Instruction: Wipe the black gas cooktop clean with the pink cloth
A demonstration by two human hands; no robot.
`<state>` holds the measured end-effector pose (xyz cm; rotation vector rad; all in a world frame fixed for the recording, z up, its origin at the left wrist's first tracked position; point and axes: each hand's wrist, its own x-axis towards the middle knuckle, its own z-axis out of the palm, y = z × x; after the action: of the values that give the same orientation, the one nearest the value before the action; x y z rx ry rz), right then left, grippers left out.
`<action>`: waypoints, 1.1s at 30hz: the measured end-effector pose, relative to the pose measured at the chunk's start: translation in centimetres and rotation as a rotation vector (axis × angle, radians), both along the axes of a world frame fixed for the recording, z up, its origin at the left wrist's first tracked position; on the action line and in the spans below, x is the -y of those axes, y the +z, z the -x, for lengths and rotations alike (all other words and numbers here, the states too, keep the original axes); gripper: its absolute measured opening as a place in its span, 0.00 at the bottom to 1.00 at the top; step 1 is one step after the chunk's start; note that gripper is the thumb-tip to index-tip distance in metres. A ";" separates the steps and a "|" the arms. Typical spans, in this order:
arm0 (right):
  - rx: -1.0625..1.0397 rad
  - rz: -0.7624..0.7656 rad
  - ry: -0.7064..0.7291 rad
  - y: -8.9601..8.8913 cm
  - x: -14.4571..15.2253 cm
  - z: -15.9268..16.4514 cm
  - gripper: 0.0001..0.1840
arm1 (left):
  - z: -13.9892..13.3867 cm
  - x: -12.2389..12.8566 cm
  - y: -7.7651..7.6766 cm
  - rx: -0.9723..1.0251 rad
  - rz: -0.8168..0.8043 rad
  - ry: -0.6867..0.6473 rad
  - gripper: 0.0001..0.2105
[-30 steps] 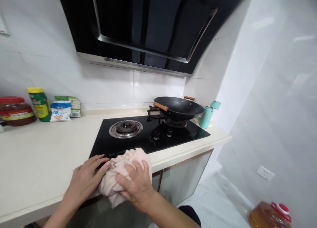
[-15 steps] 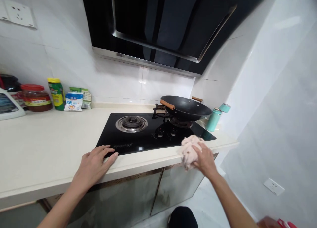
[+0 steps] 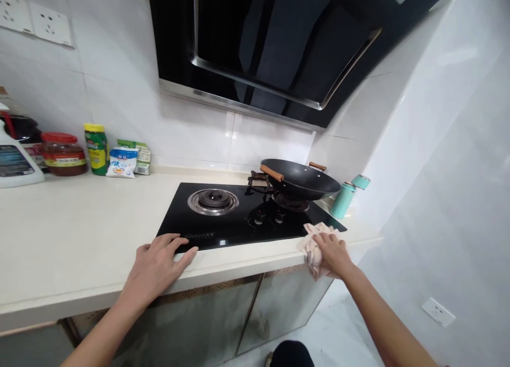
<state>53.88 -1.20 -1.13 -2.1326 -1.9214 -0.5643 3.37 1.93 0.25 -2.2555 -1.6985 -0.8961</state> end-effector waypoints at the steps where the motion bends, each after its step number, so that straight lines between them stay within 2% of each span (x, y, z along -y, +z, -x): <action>1: 0.029 0.027 0.082 0.0 -0.1 2.2 0.27 | -0.1 0.1 0.1 -0.001 0.004 0.000 0.25; 3: 0.066 0.060 0.233 0.1 -0.2 7.1 0.35 | -0.2 0.3 0.4 0.012 0.012 0.000 0.25; 8: 0.090 0.051 0.588 0.7 0.6 20.6 0.40 | 0.3 0.4 0.2 0.070 0.023 -0.043 0.24; 11: 0.037 0.002 0.823 0.7 1.1 26.5 0.33 | 0.9 0.3 0.0 0.135 0.057 -0.065 0.22; 14: -0.160 -0.082 1.028 0.1 1.2 29.3 0.22 | 1.6 0.3 0.0 0.237 0.113 -0.109 0.22; 17: -0.363 -0.183 1.112 -0.6 1.4 28.8 0.16 | 1.9 0.3 0.1 0.332 0.148 -0.130 0.23; 20: -0.436 -0.295 1.080 -1.2 1.9 25.4 0.14 | 1.9 0.6 0.4 0.346 0.153 -0.150 0.22; 23: -0.311 -0.320 0.907 -1.7 2.3 20.4 0.17 | 1.5 1.1 0.7 0.340 0.161 -0.172 0.22; 27: -0.006 -0.116 0.619 -2.5 2.3 15.5 0.37 | 1.0 1.8 1.0 0.356 0.160 -0.165 0.21; 30: 0.086 -0.081 0.529 -3.1 1.9 15.4 0.44 | 0.7 2.2 1.2 0.377 0.163 -0.158 0.21; 33: 0.098 -0.120 0.464 -3.3 1.4 18.2 0.45 | 0.6 2.1 1.4 0.409 0.179 -0.154 0.21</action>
<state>35.68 -2.56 -4.39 -1.5360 -2.2683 -0.6722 2.75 -0.20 1.67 -2.4776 -1.8463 -1.3705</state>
